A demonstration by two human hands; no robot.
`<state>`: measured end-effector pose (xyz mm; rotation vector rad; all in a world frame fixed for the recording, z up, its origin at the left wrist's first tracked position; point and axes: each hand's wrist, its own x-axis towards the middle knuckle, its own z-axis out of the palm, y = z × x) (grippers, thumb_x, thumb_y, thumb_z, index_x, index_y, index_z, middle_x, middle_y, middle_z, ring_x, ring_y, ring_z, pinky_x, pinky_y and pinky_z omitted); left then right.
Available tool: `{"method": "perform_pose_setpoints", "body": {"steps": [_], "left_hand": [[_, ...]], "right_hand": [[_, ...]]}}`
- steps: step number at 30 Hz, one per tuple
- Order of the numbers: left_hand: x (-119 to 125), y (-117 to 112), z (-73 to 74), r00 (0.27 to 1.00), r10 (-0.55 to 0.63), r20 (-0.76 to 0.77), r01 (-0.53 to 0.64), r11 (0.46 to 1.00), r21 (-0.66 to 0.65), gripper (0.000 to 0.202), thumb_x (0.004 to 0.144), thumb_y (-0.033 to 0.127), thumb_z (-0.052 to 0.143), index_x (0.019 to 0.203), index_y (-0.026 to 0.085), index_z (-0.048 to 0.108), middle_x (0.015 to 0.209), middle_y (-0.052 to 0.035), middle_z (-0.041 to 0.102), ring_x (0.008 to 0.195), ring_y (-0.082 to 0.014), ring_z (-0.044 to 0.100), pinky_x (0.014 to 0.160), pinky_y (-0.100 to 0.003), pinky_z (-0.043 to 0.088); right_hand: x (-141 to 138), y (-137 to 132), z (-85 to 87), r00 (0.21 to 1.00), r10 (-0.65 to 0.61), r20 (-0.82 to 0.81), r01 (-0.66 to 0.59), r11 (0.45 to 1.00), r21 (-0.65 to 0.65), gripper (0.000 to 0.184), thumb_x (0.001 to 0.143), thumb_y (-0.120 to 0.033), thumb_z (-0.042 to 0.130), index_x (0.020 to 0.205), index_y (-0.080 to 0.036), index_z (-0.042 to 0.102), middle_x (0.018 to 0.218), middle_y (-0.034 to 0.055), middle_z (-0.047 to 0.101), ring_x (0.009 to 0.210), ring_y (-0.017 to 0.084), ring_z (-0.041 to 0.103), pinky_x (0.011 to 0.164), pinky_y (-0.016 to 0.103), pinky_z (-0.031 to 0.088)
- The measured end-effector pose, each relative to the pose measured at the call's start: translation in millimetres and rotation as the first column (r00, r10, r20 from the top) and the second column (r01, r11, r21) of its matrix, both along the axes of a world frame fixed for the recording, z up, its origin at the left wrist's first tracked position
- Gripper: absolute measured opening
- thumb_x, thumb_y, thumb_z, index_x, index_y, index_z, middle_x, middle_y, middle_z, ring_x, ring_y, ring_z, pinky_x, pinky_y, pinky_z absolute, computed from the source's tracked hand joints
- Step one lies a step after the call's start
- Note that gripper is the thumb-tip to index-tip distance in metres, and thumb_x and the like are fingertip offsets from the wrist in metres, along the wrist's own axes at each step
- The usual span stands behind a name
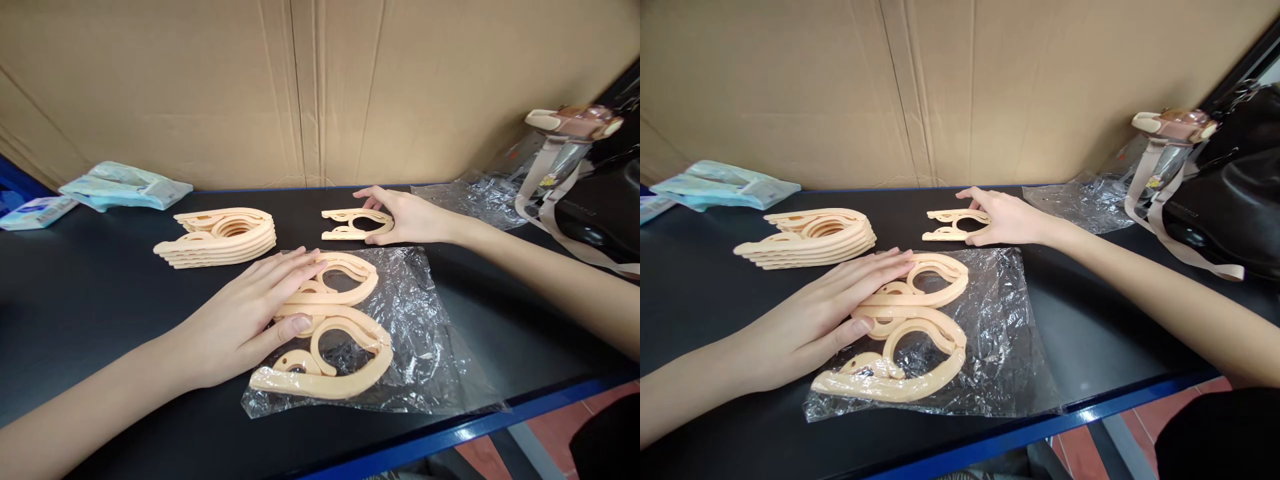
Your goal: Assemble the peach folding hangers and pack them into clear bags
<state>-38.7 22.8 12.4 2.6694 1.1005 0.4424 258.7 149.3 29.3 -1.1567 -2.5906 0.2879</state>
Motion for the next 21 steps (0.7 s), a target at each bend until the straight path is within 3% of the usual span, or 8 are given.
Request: {"method": "perform_pose_setpoints", "body": {"steps": [4, 11, 16, 21], "left_hand": [[-1, 2, 0.4, 0.999, 0.011, 0.031, -0.01, 1.0, -0.024, 0.052, 0.104, 0.047, 0.029, 0.152, 0.025, 0.034, 0.158, -0.0026, 0.038, 0.148, -0.0256, 0.029, 0.121, -0.048, 0.026], [1, 2, 3.4, 0.996, 0.067, 0.055, -0.065, 0.997, -0.037, 0.048, 0.104, 0.044, 0.028, 0.146, 0.025, 0.044, 0.153, 0.0, 0.046, 0.143, -0.0252, 0.038, 0.12, -0.046, 0.029], [4, 2, 4.3, 0.994, 0.081, 0.071, -0.078, 0.996, -0.033, 0.047, 0.105, 0.041, 0.028, 0.143, 0.024, 0.048, 0.151, 0.0004, 0.049, 0.141, -0.0234, 0.041, 0.119, -0.044, 0.029], [5, 3, 4.5, 0.993, 0.086, 0.086, -0.085, 0.996, -0.021, 0.046, 0.105, 0.041, 0.028, 0.141, 0.024, 0.05, 0.148, -0.0004, 0.052, 0.138, -0.0241, 0.045, 0.117, -0.044, 0.032]], "right_hand": [[19, -22, 13.8, 0.998, -0.054, 0.012, 0.053, 0.997, 0.061, 0.07, 0.082, -0.042, 0.065, 0.141, -0.012, 0.041, 0.12, 0.0144, 0.064, 0.108, 0.029, 0.062, 0.096, 0.043, 0.047], [79, -78, 22.6, 0.976, -0.207, -0.066, 0.218, 0.929, 0.3, 0.066, 0.08, -0.042, 0.07, 0.138, -0.02, 0.047, 0.12, 0.0134, 0.066, 0.109, 0.03, 0.064, 0.096, 0.042, 0.048], [110, -125, 15.3, 0.974, -0.228, -0.01, 0.221, 0.929, 0.297, 0.074, 0.077, -0.046, 0.072, 0.142, -0.029, 0.042, 0.121, 0.0098, 0.067, 0.105, 0.029, 0.067, 0.089, 0.042, 0.054], [105, -151, 5.3, 0.982, -0.176, 0.066, 0.155, 0.958, 0.24, 0.073, 0.073, -0.045, 0.074, 0.138, -0.034, 0.044, 0.127, 0.0086, 0.064, 0.106, 0.032, 0.067, 0.084, 0.046, 0.061]]}}
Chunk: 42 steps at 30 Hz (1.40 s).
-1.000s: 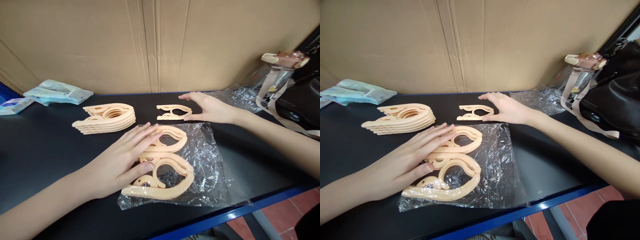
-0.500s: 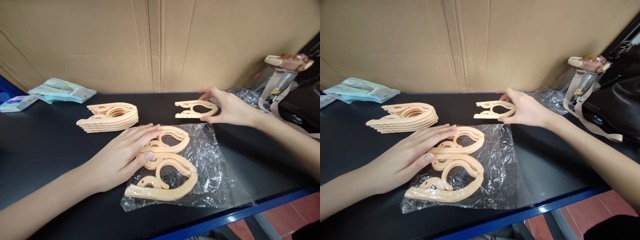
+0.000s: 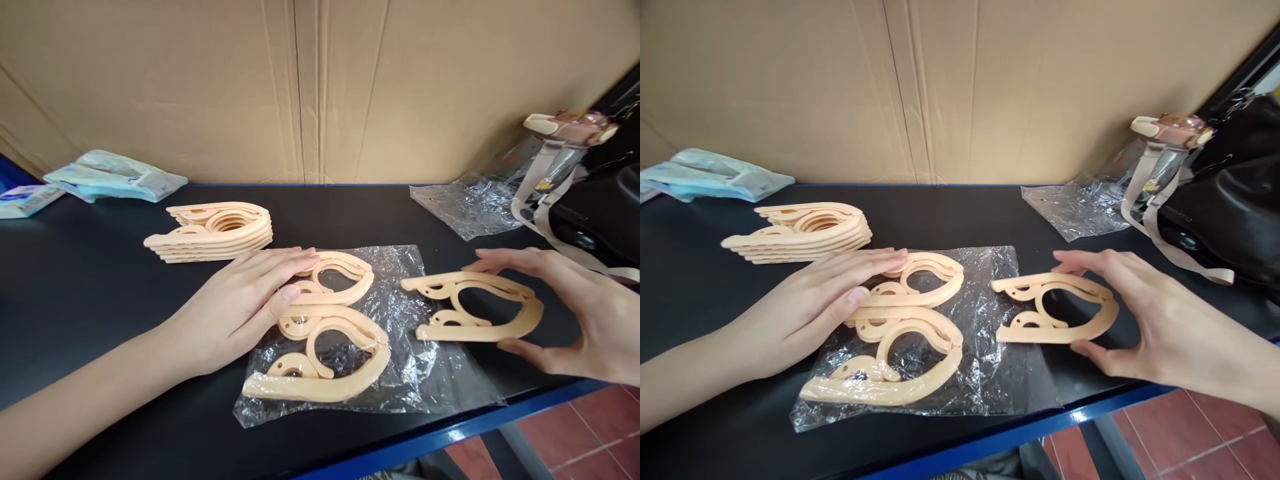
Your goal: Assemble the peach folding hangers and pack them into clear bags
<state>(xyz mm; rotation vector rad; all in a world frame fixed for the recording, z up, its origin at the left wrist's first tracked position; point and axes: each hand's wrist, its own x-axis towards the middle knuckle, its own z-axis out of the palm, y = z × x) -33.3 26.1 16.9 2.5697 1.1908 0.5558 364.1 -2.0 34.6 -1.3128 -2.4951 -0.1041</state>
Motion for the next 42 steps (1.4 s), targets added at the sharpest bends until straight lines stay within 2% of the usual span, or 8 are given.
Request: {"method": "perform_pose_setpoints", "body": {"steps": [7, 13, 21, 25, 28, 32, 38, 42], "left_hand": [[0, 0, 0.4, 1.0, -0.003, -0.023, 0.003, 1.0, 0.006, 0.046, 0.104, 0.042, 0.029, 0.141, 0.025, 0.05, 0.149, -0.0006, 0.052, 0.138, -0.0255, 0.044, 0.118, -0.046, 0.031], [-1, 0, -0.5, 1.0, -0.005, -0.03, 0.005, 1.0, 0.016, 0.047, 0.104, 0.043, 0.028, 0.141, 0.025, 0.05, 0.149, -0.0002, 0.051, 0.139, -0.0256, 0.044, 0.118, -0.046, 0.032], [-1, 0, -0.4, 0.999, -0.018, -0.041, 0.019, 1.0, 0.023, 0.046, 0.104, 0.039, 0.03, 0.145, 0.024, 0.045, 0.151, -0.0006, 0.049, 0.139, -0.0262, 0.042, 0.118, -0.046, 0.031], [-1, 0, -0.5, 0.999, -0.015, -0.046, 0.015, 1.0, 0.015, 0.047, 0.104, 0.039, 0.028, 0.146, 0.025, 0.044, 0.152, -0.0012, 0.048, 0.14, -0.0261, 0.041, 0.118, -0.048, 0.03], [-2, 0, -0.8, 0.998, -0.023, -0.055, 0.024, 1.0, 0.011, 0.047, 0.105, 0.039, 0.028, 0.147, 0.024, 0.043, 0.153, -0.0009, 0.047, 0.141, -0.0247, 0.04, 0.119, -0.047, 0.028], [-1, -2, -0.9, 0.999, -0.015, -0.037, 0.015, 1.0, -0.002, 0.048, 0.105, 0.041, 0.026, 0.147, 0.025, 0.042, 0.154, 0.001, 0.045, 0.142, -0.0234, 0.038, 0.12, -0.044, 0.025], [-1, -4, 0.1, 0.999, 0.026, 0.02, -0.025, 0.999, -0.02, 0.047, 0.106, 0.042, 0.026, 0.147, 0.028, 0.044, 0.152, 0.0036, 0.047, 0.14, -0.0227, 0.04, 0.119, -0.039, 0.027], [-1, -4, 0.1, 1.0, 0.011, 0.021, -0.01, 0.999, -0.034, 0.046, 0.106, 0.041, 0.026, 0.148, 0.029, 0.042, 0.153, 0.0044, 0.046, 0.141, -0.0222, 0.039, 0.119, -0.04, 0.027]], "right_hand": [[-27, 0, 0.9, 0.997, 0.045, -0.057, -0.05, 0.995, -0.083, 0.068, 0.077, -0.043, 0.07, 0.138, -0.034, 0.04, 0.128, 0.0072, 0.062, 0.113, 0.031, 0.064, 0.089, 0.048, 0.06], [-50, 11, -12.1, 0.982, 0.112, -0.149, -0.136, 0.977, -0.162, 0.068, 0.079, -0.046, 0.072, 0.136, -0.034, 0.038, 0.129, 0.0069, 0.061, 0.115, 0.033, 0.06, 0.094, 0.052, 0.053], [-82, 16, -19.4, 0.96, 0.188, -0.207, -0.221, 0.964, -0.146, 0.072, 0.083, -0.053, 0.071, 0.141, -0.026, 0.038, 0.133, 0.0099, 0.061, 0.114, 0.029, 0.061, 0.091, 0.042, 0.053], [-77, 16, -16.6, 0.955, 0.195, -0.223, -0.242, 0.949, -0.204, 0.076, 0.085, -0.052, 0.07, 0.147, -0.031, 0.033, 0.139, 0.0088, 0.058, 0.118, 0.029, 0.061, 0.093, 0.042, 0.053], [-65, 18, -12.5, 0.959, 0.195, -0.204, -0.246, 0.931, -0.268, 0.069, 0.087, -0.048, 0.068, 0.146, -0.034, 0.035, 0.136, 0.0061, 0.06, 0.118, 0.028, 0.062, 0.092, 0.041, 0.055], [-58, 20, -9.1, 0.959, 0.192, -0.207, -0.243, 0.934, -0.262, 0.063, 0.088, -0.045, 0.068, 0.143, -0.036, 0.038, 0.131, 0.0034, 0.063, 0.126, 0.028, 0.057, 0.097, 0.043, 0.052], [-79, 21, -9.7, 0.951, 0.233, -0.201, -0.273, 0.941, -0.2, 0.061, 0.09, -0.047, 0.065, 0.142, -0.028, 0.04, 0.109, 0.0046, 0.07, 0.101, 0.024, 0.067, 0.086, 0.039, 0.052], [-92, 25, -10.0, 0.94, 0.272, -0.207, -0.308, 0.936, -0.17, 0.06, 0.09, -0.049, 0.065, 0.14, -0.024, 0.043, 0.106, 0.0048, 0.071, 0.097, 0.022, 0.066, 0.085, 0.037, 0.05]]}}
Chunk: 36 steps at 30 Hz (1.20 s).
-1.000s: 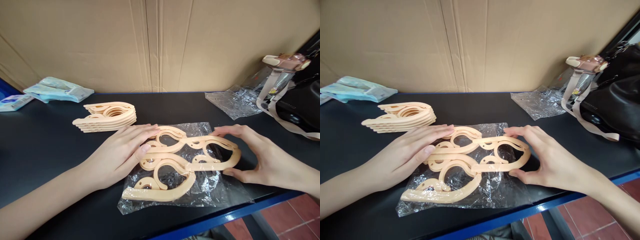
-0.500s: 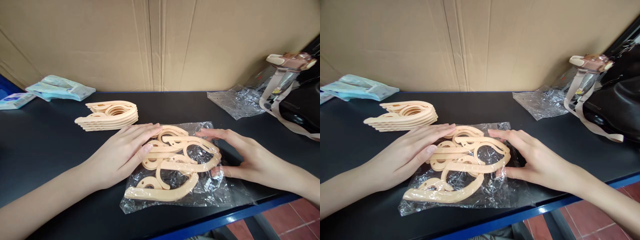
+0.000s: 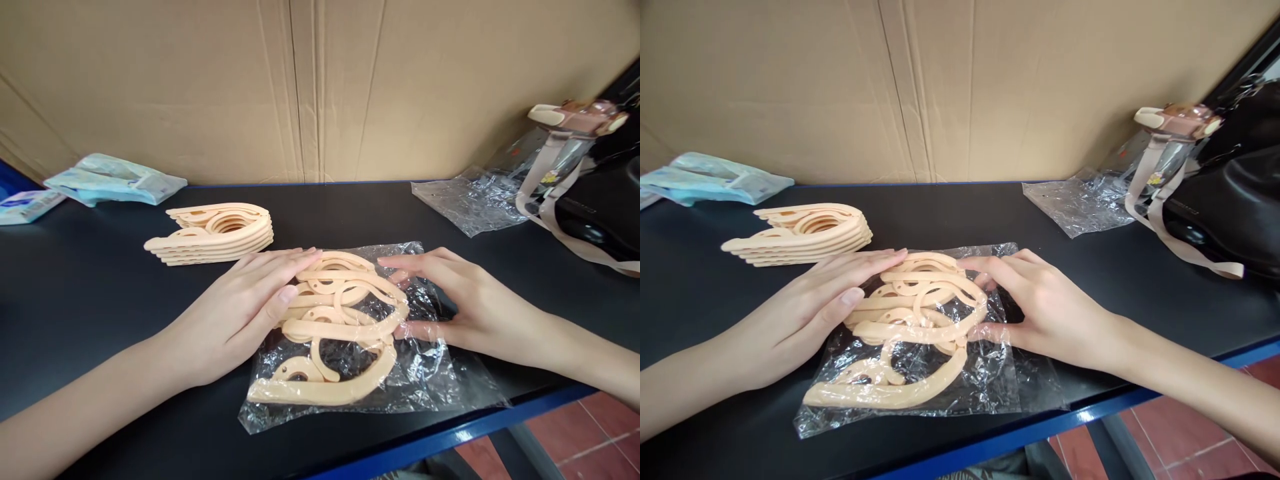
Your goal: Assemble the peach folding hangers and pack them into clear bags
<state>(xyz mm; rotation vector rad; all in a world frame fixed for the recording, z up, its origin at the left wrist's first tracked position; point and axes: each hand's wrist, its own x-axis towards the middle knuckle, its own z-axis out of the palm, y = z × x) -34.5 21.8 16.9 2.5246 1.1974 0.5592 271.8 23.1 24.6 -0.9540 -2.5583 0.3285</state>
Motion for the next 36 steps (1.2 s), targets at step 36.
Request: {"method": "perform_pose_setpoints", "body": {"steps": [36], "left_hand": [[-4, 3, -7.4, 0.998, -0.052, -0.02, 0.053, 0.996, 0.071, 0.042, 0.105, 0.035, 0.03, 0.146, 0.032, 0.041, 0.154, 0.0062, 0.044, 0.142, -0.0194, 0.037, 0.118, -0.038, 0.028]], "right_hand": [[7, 7, -4.2, 0.95, -0.058, -0.306, -0.022, 0.967, -0.252, 0.05, 0.089, -0.022, 0.069, 0.134, -0.03, 0.049, 0.1, -0.0038, 0.078, 0.096, 0.016, 0.074, 0.09, 0.027, 0.057]]}}
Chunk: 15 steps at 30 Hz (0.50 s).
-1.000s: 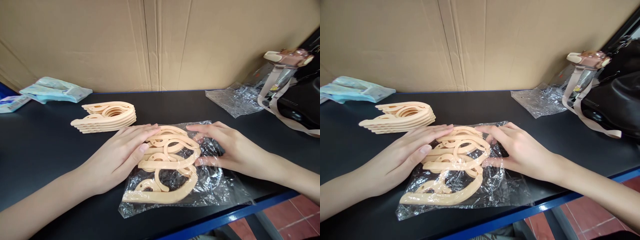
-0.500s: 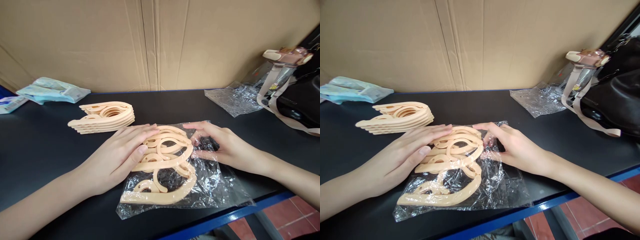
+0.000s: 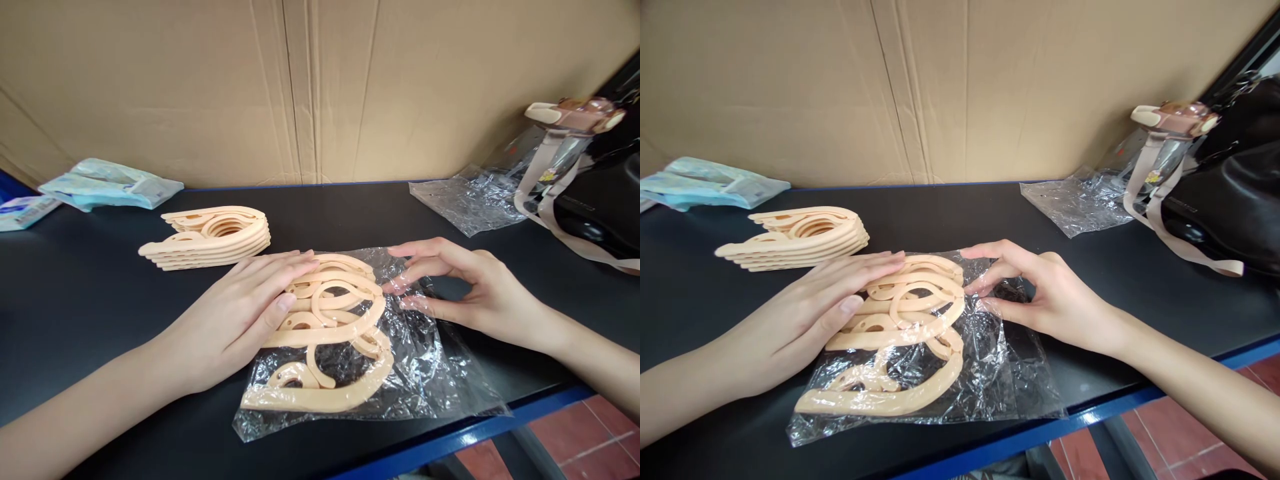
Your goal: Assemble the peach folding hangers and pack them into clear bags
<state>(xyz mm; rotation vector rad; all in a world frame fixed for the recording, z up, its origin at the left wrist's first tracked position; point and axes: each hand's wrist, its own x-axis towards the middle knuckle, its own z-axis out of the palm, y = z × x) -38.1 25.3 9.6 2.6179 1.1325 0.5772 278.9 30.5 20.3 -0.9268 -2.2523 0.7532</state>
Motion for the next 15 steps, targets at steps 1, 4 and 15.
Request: {"method": "perform_pose_setpoints", "body": {"steps": [1, 4, 15], "left_hand": [[0, 0, 0.2, 1.0, -0.001, -0.003, 0.001, 1.0, -0.004, 0.042, 0.105, 0.035, 0.03, 0.146, 0.032, 0.041, 0.154, 0.0062, 0.044, 0.142, -0.0195, 0.037, 0.119, -0.038, 0.028], [-1, 0, 1.5, 1.0, -0.001, -0.017, 0.001, 1.0, -0.022, 0.043, 0.105, 0.036, 0.029, 0.147, 0.03, 0.04, 0.155, 0.0052, 0.043, 0.143, -0.0197, 0.036, 0.119, -0.039, 0.027], [33, -36, 14.4, 0.982, -0.121, -0.146, 0.138, 0.984, 0.115, 0.054, 0.105, 0.05, 0.028, 0.149, 0.022, 0.041, 0.159, 0.0014, 0.036, 0.148, -0.018, 0.028, 0.123, -0.034, 0.02]], "right_hand": [[0, 0, 0.1, 1.0, 0.005, 0.001, -0.005, 1.0, -0.008, 0.05, 0.089, -0.022, 0.068, 0.135, -0.03, 0.049, 0.1, -0.0031, 0.077, 0.096, 0.017, 0.074, 0.089, 0.029, 0.058], [2, 1, 3.0, 0.999, 0.008, 0.034, -0.008, 1.0, -0.018, 0.052, 0.09, -0.028, 0.068, 0.137, -0.03, 0.047, 0.099, -0.0013, 0.077, 0.093, 0.02, 0.074, 0.086, 0.035, 0.059], [49, 67, 21.7, 0.913, -0.051, 0.404, -0.067, 0.96, 0.273, 0.014, 0.093, -0.032, 0.057, 0.101, -0.023, 0.065, 0.1, 0.0045, 0.07, 0.09, 0.02, 0.067, 0.078, 0.035, 0.052]]}}
